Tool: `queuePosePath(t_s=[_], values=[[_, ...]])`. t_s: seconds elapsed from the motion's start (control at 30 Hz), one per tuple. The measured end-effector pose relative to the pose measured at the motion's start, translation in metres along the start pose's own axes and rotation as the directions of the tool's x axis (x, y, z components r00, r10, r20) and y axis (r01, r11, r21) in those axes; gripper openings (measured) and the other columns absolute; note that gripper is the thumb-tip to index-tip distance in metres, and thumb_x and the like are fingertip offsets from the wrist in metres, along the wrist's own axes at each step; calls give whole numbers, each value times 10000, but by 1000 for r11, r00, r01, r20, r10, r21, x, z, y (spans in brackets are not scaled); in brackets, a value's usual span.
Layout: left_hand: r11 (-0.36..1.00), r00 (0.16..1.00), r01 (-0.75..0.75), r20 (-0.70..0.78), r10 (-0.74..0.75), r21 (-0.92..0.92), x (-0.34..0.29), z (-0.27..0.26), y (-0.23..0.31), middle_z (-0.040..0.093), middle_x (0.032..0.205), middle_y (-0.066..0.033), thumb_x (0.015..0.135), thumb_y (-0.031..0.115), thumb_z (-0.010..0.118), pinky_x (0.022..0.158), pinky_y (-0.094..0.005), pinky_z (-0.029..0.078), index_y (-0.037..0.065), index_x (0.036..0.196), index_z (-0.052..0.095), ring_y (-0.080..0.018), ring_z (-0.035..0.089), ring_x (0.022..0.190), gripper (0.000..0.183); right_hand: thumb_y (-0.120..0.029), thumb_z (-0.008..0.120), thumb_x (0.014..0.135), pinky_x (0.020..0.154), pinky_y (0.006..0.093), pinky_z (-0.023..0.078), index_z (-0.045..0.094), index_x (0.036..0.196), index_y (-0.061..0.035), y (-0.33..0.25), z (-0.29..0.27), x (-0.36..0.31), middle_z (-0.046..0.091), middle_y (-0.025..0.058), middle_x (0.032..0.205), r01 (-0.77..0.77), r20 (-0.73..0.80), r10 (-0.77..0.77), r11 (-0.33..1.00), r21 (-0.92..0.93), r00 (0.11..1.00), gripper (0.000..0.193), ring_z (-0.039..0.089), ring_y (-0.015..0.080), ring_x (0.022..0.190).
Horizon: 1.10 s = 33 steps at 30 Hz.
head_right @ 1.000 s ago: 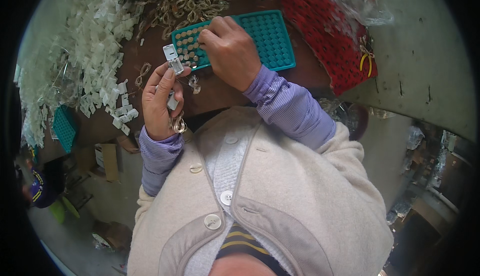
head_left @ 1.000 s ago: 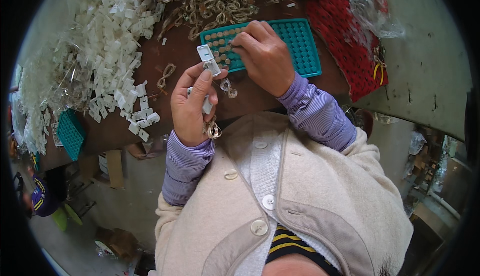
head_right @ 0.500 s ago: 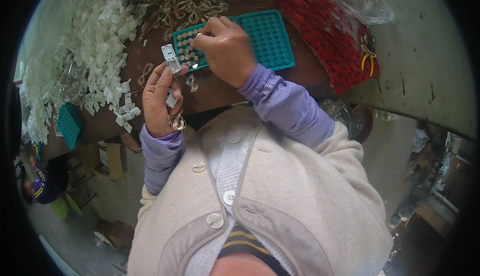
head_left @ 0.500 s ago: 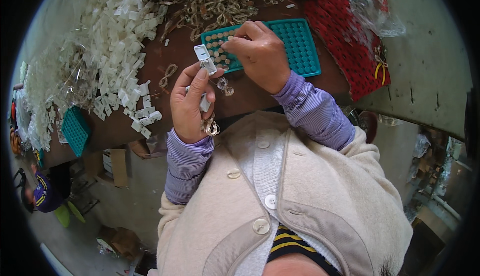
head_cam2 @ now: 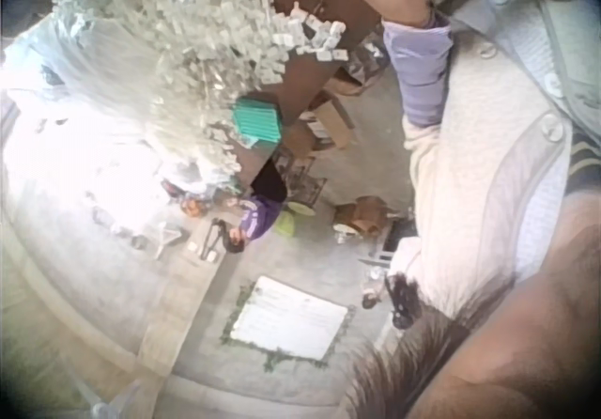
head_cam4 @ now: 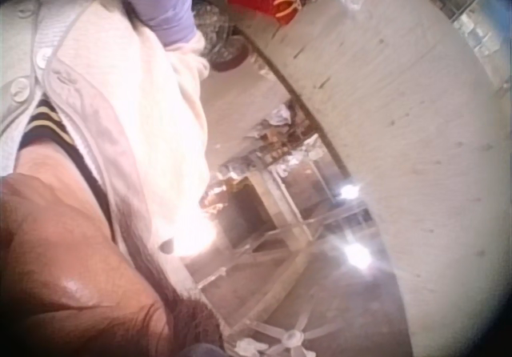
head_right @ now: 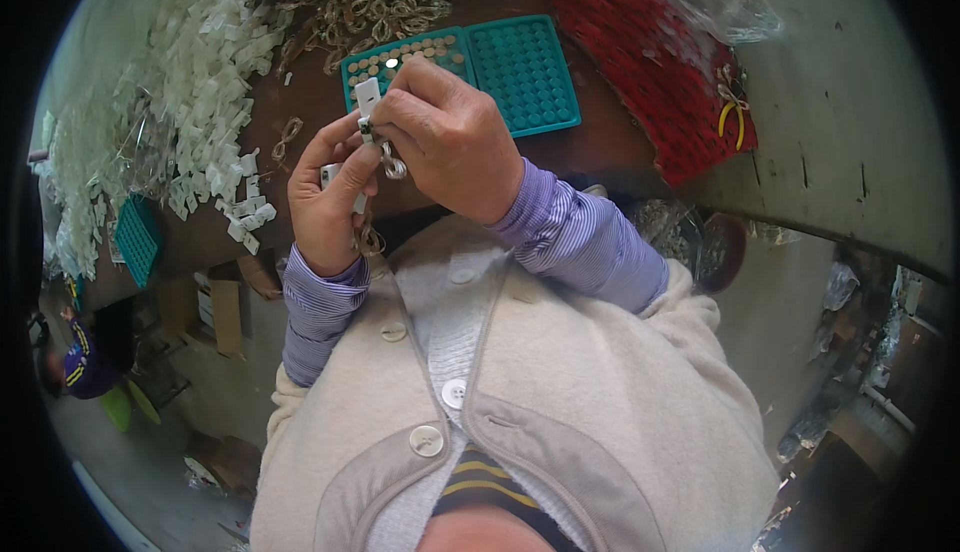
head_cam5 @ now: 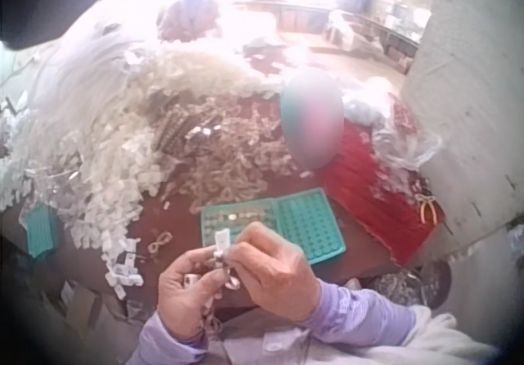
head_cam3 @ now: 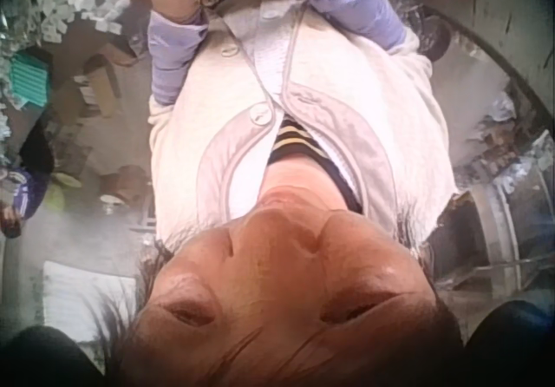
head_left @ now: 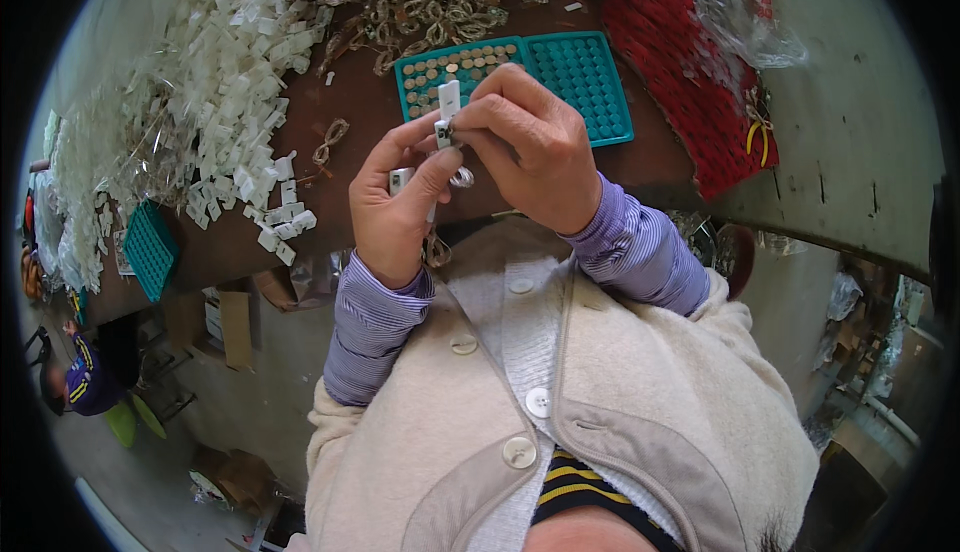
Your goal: The person inserts small round components into white plastic housings and tests each assembly by pressing a button that lights a red LED. Completed units are placed into a teal tray. The person repeats this cycle for multiple units.
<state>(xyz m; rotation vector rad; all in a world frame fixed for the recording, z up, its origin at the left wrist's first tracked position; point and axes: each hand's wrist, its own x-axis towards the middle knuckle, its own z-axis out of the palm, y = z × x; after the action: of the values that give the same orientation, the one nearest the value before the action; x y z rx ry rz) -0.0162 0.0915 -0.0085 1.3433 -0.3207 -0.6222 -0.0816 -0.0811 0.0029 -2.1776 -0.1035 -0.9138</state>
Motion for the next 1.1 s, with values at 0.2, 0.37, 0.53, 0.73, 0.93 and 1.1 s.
queuePosePath(t_s=[0.2, 0.37, 0.53, 0.73, 0.93, 1.1], values=[[993, 997, 75, 20, -77, 88, -5, 21, 1, 713, 1008, -14, 969, 94, 828, 703, -206, 528, 40, 1318, 720, -54, 644, 822, 370, 58, 771, 834, 660, 349, 567, 742, 1006, -11, -1, -23, -15, 662, 103, 907, 36, -57, -35, 999, 18, 998, 187, 685, 260, 780], [994, 994, 102, 43, -103, 37, -5, 10, -5, 732, 1008, -27, 1023, 125, 756, 637, -189, 512, 17, 1272, 716, -42, 653, 800, 274, 59, 732, 857, 695, 389, 585, 744, 1020, -8, 4, -15, -14, 686, 106, 891, 83, -8, -82, 994, 75, 997, 176, 684, 285, 785], [988, 992, 105, -53, -112, -110, 1, -29, -6, 753, 993, -30, 1073, 179, 668, 506, -151, 408, 26, 1240, 698, 4, 606, 716, 228, -14, 783, 843, 789, 433, 561, 744, 988, -31, 19, 9, -3, 675, 104, 926, -67, 25, 70, 991, -117, 997, 151, 664, 328, 910], [981, 989, 90, -102, -108, -175, 4, -43, -10, 753, 977, -21, 1076, 198, 668, 483, -143, 377, 37, 1255, 685, 17, 586, 693, 242, -118, 801, 855, 833, 458, 522, 683, 902, -56, 30, 34, 6, 640, 119, 915, -116, 121, 162, 940, -321, 979, 141, 641, 338, 929], [983, 983, 132, -107, -146, -130, 8, -31, -10, 736, 994, -30, 1076, 159, 667, 426, -148, 348, 9, 1291, 668, 7, 567, 663, 262, -65, 745, 826, 836, 446, 547, 671, 922, -27, 32, 28, 6, 648, 137, 919, -50, 174, 126, 921, -387, 977, 127, 649, 342, 944], [987, 985, 163, -52, -163, -6, 10, -14, -4, 739, 979, -1, 1034, 136, 733, 478, -156, 367, 32, 1264, 689, 4, 577, 699, 256, -24, 697, 818, 825, 437, 570, 688, 995, 0, 38, 19, 6, 671, 146, 942, 80, 171, -15, 921, -380, 985, 179, 663, 348, 953]])
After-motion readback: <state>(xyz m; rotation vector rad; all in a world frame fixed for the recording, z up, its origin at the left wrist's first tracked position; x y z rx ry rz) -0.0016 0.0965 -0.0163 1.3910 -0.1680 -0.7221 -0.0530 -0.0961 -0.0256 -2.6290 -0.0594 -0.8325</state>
